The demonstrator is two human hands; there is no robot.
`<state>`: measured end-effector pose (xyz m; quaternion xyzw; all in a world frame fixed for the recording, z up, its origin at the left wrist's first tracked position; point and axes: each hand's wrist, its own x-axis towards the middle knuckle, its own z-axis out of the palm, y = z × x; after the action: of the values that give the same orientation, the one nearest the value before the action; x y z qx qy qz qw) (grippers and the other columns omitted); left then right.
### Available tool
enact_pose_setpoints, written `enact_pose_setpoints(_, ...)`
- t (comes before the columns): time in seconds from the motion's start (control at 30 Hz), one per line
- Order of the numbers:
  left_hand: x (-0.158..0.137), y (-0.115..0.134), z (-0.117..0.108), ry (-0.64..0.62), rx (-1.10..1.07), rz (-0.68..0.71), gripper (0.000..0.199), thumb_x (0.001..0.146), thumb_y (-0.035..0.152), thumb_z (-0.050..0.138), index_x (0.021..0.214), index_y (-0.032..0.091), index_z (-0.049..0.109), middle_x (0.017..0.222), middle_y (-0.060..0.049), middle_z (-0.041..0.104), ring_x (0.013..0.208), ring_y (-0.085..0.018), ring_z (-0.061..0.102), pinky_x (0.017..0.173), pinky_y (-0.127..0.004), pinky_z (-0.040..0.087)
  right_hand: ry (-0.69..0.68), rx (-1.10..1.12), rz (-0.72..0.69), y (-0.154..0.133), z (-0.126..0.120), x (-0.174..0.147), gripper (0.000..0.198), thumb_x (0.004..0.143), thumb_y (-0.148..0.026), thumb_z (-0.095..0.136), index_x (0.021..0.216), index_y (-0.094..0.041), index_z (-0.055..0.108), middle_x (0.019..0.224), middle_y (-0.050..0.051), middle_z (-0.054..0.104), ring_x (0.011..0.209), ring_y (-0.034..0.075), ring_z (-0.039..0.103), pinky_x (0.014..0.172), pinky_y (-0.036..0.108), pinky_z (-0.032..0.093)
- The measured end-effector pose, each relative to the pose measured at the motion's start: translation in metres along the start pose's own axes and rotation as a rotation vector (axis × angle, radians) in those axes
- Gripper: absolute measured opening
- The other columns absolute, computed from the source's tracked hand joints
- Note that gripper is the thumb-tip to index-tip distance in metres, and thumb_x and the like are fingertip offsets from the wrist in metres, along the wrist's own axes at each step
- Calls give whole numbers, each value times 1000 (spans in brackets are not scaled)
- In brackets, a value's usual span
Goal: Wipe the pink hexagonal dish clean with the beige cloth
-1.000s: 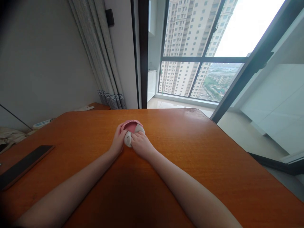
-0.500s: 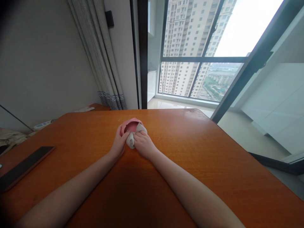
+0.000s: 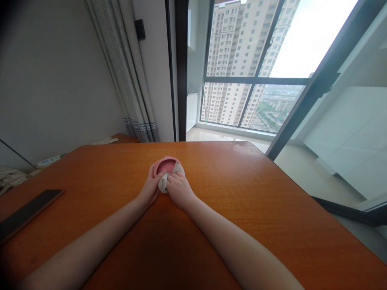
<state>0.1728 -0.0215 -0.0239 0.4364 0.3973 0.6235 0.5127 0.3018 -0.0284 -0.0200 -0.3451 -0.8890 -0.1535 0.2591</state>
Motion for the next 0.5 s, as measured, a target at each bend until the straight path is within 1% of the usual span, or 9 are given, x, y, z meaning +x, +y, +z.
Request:
enact_pose_setpoints(0.07, 2, 1, -2, -14, 59, 0, 44, 72, 33, 64, 112, 20, 52, 109, -6, 61, 101, -19, 58, 91, -33, 45, -5, 28, -22, 1, -1, 1, 15, 85, -12, 48, 83, -14, 63, 76, 6, 62, 70, 17, 51, 73, 33, 34)
enact_pose_setpoints(0.13, 9, 5, -10, -28, 137, 13, 36, 72, 32, 60, 105, 18, 56, 102, -5, 63, 98, -20, 58, 89, -34, 44, -45, 64, -95, 4, -5, 3, 16, 86, -13, 48, 87, -15, 63, 78, 5, 62, 70, 16, 51, 73, 32, 35)
enact_pose_setpoints(0.2, 18, 10, -19, -85, 209, 40, 33, 71, 30, 59, 102, 17, 59, 102, -5, 63, 99, -21, 57, 90, -34, 43, -80, 87, -164, 9, -10, 4, 16, 87, -13, 48, 91, -16, 63, 80, 4, 63, 72, 16, 52, 76, 31, 36)
enact_pose_setpoints(0.27, 24, 13, -24, -158, 258, 64, 33, 71, 29, 59, 102, 17, 60, 105, -6, 63, 102, -22, 56, 92, -34, 42, -85, 87, -191, 13, -12, 4, 17, 88, -13, 48, 92, -17, 63, 81, 3, 63, 76, 16, 52, 79, 31, 36)
enact_pose_setpoints(0.3, 25, 14, -24, -166, 268, 67, 35, 71, 29, 60, 104, 17, 59, 106, -6, 63, 104, -22, 56, 92, -34, 42, -79, 81, -190, 14, -11, 4, 17, 88, -13, 48, 91, -17, 64, 80, 3, 63, 77, 17, 53, 81, 31, 36)
enact_pose_setpoints(0.33, 23, 13, -22, -147, 264, 58, 39, 71, 31, 60, 108, 17, 57, 107, -6, 62, 104, -22, 56, 92, -34, 42, -70, 74, -181, 15, -10, 3, 17, 88, -13, 47, 90, -17, 64, 79, 3, 63, 78, 17, 53, 82, 32, 36)
enact_pose_setpoints(0.43, 10, 8, -10, 7, 175, 16, 55, 73, 36, 63, 122, 21, 44, 112, -6, 59, 103, -20, 56, 90, -33, 44, -32, 61, -126, 12, -4, 0, 17, 87, -13, 47, 85, -17, 63, 78, 4, 62, 75, 17, 52, 80, 33, 36)
enact_pose_setpoints(0.5, 0, 3, -1, 63, 114, 19, 56, 73, 37, 64, 122, 23, 41, 115, -6, 57, 103, -18, 56, 89, -31, 45, 6, 59, -62, 9, 0, -2, 16, 86, -13, 47, 84, -16, 63, 77, 5, 62, 73, 18, 51, 78, 33, 37)
